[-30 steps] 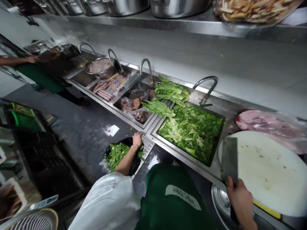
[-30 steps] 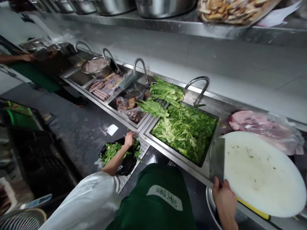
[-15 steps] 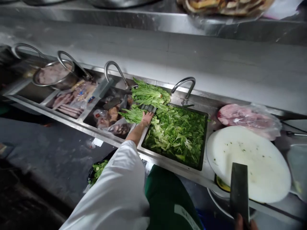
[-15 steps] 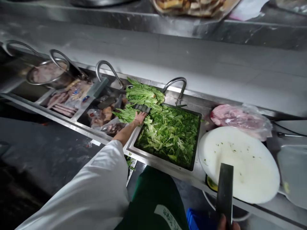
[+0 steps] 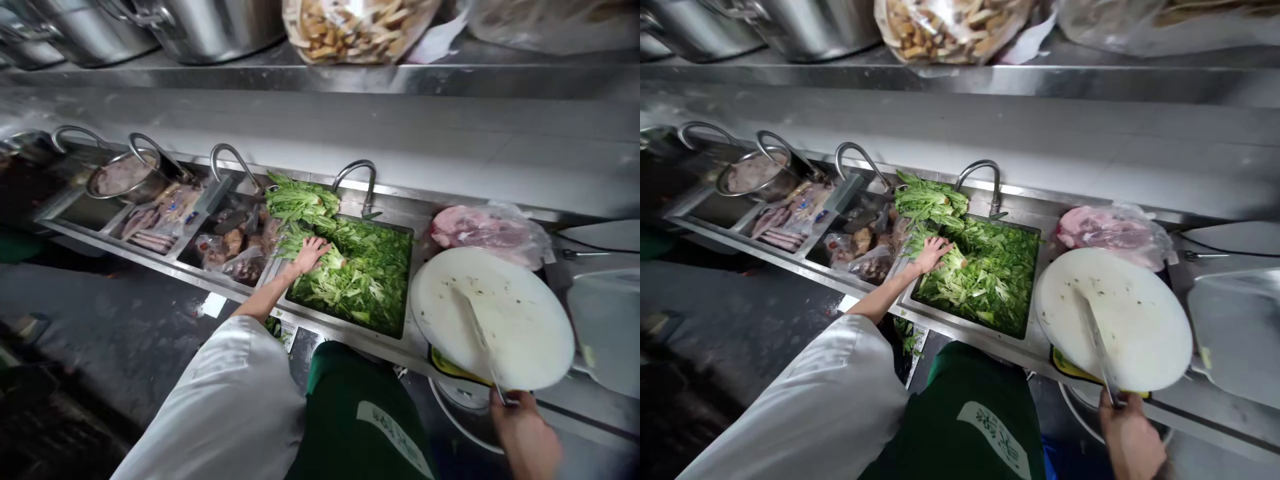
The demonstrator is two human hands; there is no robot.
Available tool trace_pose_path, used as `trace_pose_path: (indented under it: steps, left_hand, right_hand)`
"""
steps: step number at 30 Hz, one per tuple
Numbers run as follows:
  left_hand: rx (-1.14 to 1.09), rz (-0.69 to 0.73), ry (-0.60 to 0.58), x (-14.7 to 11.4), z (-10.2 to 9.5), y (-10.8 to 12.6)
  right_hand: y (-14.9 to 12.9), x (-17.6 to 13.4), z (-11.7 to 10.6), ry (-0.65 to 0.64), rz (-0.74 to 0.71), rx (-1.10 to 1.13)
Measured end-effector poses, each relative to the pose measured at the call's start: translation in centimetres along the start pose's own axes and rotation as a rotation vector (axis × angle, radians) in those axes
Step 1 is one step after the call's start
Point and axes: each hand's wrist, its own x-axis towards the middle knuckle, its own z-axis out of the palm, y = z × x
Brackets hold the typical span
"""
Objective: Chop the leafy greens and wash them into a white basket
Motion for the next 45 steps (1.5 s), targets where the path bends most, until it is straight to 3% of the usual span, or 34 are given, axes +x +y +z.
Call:
trace_pose_path:
  steps: [3, 6, 9, 11, 14, 16, 21, 27, 31, 35, 38, 42, 45]
  left_hand:
    - [0.037, 0.160, 0.060, 1.7, -1.8, 9.3]
    - [0.052, 0.336, 0.083, 4.7, -2.1, 20.3]
    - [0.034, 0.467, 0.086, 8.3, -0.2, 31.2]
    - [0.022, 0.509, 0.056, 10.3, 1.8, 37.3]
    - [-0.005, 0.530, -0.014, 11.9, 4.1, 42.5]
    - [-0.052, 0.518, -0.038, 12.2, 4.5, 43.1]
    - [-0.256, 0.432, -0.036, 12.3, 3.8, 40.4]
    - [-0.489, 0.389, 0.082, 13.4, 3.9, 40.9]
    - [-0.556, 0.409, 0.134, 13.1, 2.7, 41.1]
    - [-0.644, 0.202, 0.314, 12.3, 2.1, 39.9]
    - [-0.660, 0.112, 0.323, 11.7, 2.9, 39.4]
    - [-0.597, 0.215, 0.143, 11.3, 4.8, 40.2]
    - [-0.611, 0.210, 0.129, 11.4, 5.5, 40.5]
  right_hand:
    - [1.9, 4.3, 0.0, -0.010, 0.034, -0.016]
    - [3.4, 8.7, 0.4, 0.047, -0.001, 0.049]
    - [4.9, 12.5, 1.4, 0.092, -0.097, 0.119]
    - [6.0, 14.6, 2.1, 0.090, -0.173, 0.145]
    - [7.8, 16.8, 2.7, 0.070, -0.279, 0.127]
    - [8.9, 17.3, 2.6, 0.046, -0.342, 0.081]
    - [9.0, 16.8, 0.9, 0.101, -0.392, 0.038]
    - [1.3, 14.9, -0.1, -0.103, -0.716, 0.315]
    - [-2.0, 15.1, 1.1, -0.136, -0.691, 0.362]
    - [-1.3, 16.7, 2.4, -0.237, -0.639, 0.581]
    - [-0.5, 17.1, 2.8, -0.293, -0.607, 0.726]
    - [-1.3, 15.5, 2.6, -0.271, -0.663, 0.532]
    - [-2.9, 13.4, 2.3, -0.136, -0.705, 0.238]
